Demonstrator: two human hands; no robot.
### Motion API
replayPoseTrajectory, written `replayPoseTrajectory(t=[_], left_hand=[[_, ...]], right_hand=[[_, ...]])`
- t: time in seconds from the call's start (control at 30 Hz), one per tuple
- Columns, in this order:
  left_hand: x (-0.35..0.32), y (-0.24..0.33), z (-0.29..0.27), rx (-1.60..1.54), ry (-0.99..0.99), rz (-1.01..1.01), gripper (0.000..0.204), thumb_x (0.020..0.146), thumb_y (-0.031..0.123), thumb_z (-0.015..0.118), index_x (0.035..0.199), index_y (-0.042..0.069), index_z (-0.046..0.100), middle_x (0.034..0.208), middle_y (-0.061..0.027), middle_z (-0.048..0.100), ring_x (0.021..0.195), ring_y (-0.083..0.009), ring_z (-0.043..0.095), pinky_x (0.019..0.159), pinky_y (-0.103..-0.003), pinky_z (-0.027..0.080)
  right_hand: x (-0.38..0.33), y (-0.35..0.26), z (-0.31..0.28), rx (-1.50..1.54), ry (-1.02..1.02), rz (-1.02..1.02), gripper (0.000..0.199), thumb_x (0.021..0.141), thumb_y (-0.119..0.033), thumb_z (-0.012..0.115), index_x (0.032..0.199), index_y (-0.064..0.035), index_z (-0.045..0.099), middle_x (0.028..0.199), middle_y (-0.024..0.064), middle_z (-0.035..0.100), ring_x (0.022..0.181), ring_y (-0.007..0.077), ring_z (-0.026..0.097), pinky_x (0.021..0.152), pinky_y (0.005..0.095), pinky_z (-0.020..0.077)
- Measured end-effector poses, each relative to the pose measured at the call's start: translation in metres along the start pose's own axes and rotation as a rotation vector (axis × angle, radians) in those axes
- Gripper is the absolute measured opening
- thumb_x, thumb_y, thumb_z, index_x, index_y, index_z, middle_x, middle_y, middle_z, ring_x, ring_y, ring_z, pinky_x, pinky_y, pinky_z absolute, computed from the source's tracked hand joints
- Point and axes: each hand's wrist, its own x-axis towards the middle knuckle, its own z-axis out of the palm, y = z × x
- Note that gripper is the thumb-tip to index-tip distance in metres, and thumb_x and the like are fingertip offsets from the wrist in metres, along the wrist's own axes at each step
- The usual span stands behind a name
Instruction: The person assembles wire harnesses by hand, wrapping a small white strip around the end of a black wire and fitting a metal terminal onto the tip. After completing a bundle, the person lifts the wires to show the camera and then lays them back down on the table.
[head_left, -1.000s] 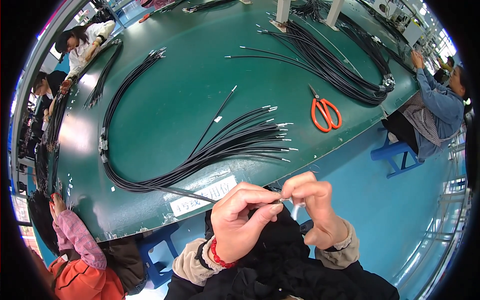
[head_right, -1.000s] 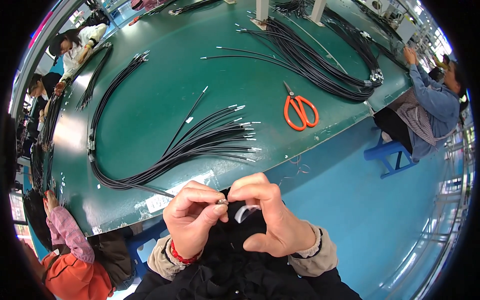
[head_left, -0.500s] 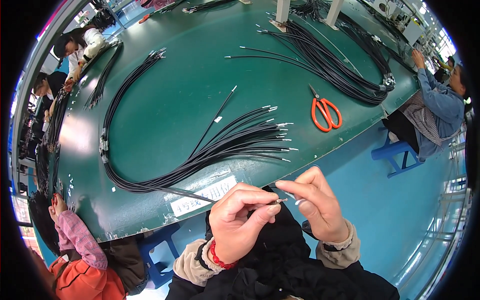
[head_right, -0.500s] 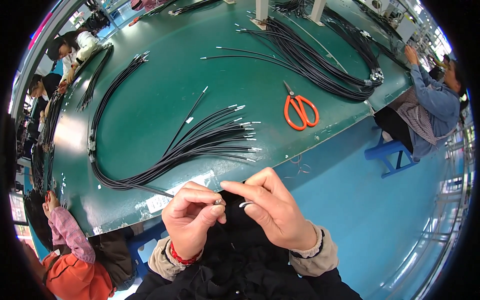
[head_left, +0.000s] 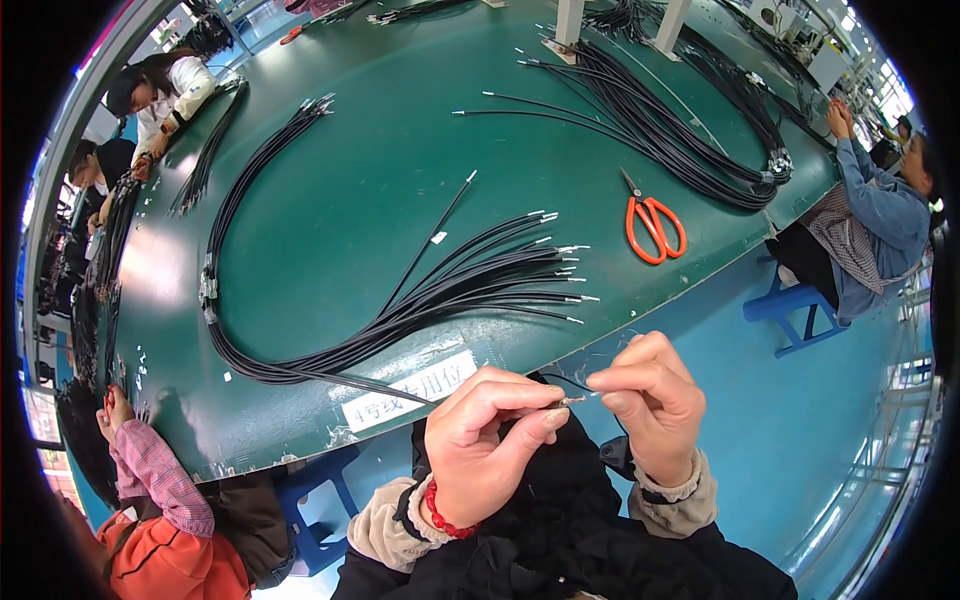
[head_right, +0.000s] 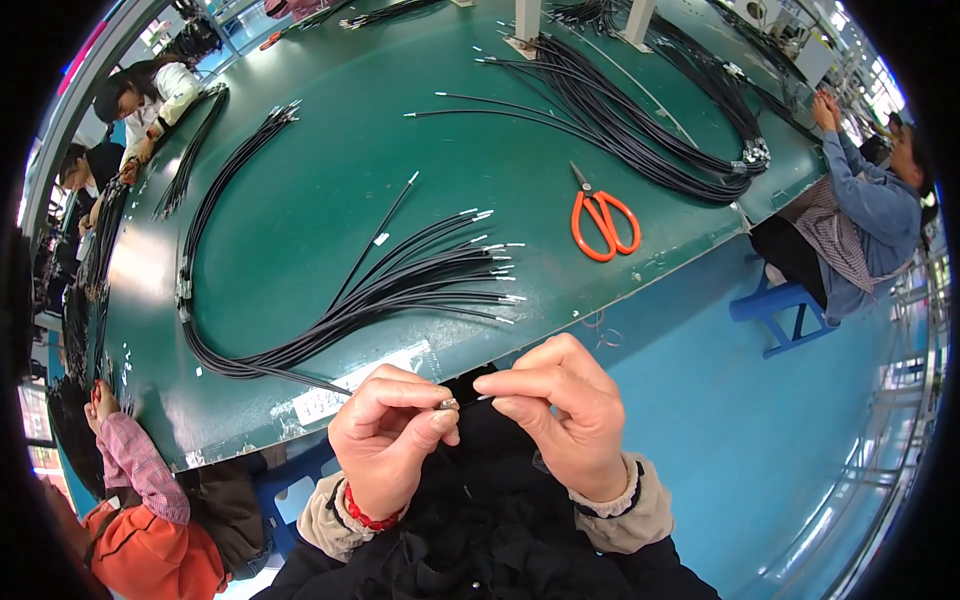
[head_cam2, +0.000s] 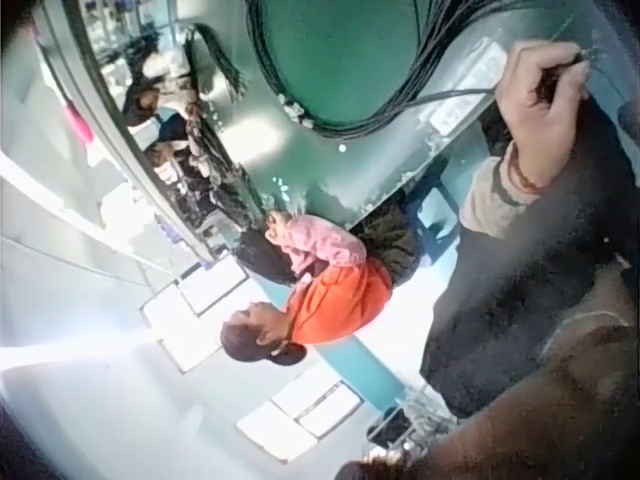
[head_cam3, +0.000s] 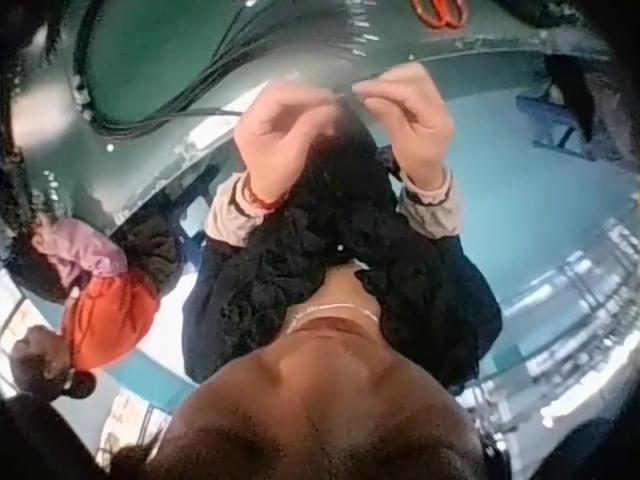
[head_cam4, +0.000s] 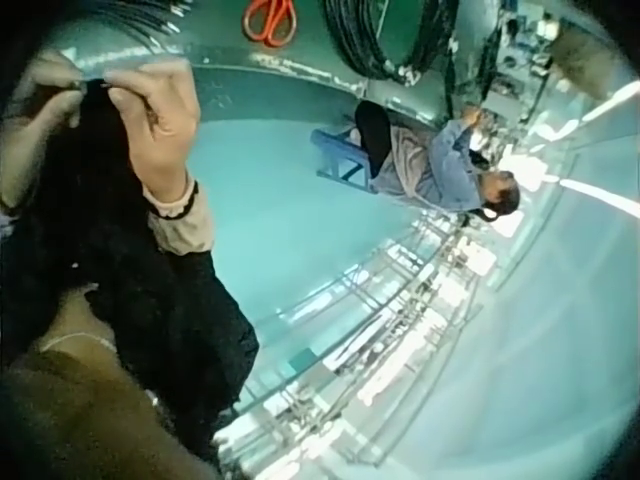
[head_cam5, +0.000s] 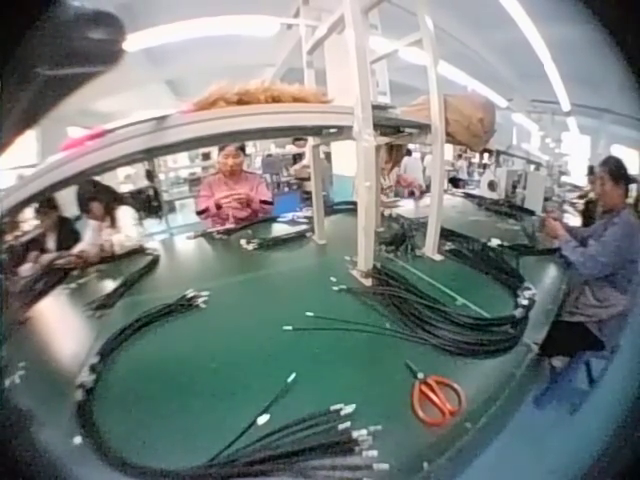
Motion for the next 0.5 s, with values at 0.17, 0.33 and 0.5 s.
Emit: replayPoseTrajectory(t=[0.17, 0.33, 0.5], left_hand=[[0.001, 0.001, -0.002, 0.059, -0.012, -0.004, 0.014, 0.078, -0.01, 0.06, 0.091, -0.006, 0.059, 0.087, -0.0132, 0.057, 0.066, -0.015, 0.06, 0.054, -0.021, 0.048], [0.001, 0.001, -0.007, 0.11, -0.029, 0.027, 0.015, 0.078, -0.01, 0.06, 0.093, -0.005, 0.06, 0.088, -0.0131, 0.057, 0.067, -0.015, 0.061, 0.055, -0.021, 0.048], [0.001, 0.002, -0.012, 0.162, -0.046, 0.043, 0.016, 0.078, -0.011, 0.06, 0.093, -0.005, 0.06, 0.089, -0.0132, 0.058, 0.067, -0.015, 0.061, 0.055, -0.021, 0.048]], right_hand=[[0.001, 0.004, 0.003, 0.029, -0.012, -0.05, 0.015, 0.068, -0.003, 0.074, 0.082, -0.0039, 0.067, 0.075, 0.0042, 0.056, 0.063, 0.0111, 0.051, 0.051, 0.0227, 0.0378], [0.0, 0.007, 0.005, 0.126, -0.011, -0.028, 0.02, 0.061, -0.003, 0.079, 0.074, -0.0039, 0.064, 0.071, 0.004, 0.055, 0.06, 0.0113, 0.05, 0.05, 0.0233, 0.0367], [-0.002, 0.007, 0.012, 0.185, 0.005, 0.007, 0.025, 0.057, -0.004, 0.082, 0.069, -0.0045, 0.061, 0.07, 0.004, 0.055, 0.058, 0.0114, 0.05, 0.05, 0.0235, 0.036]])
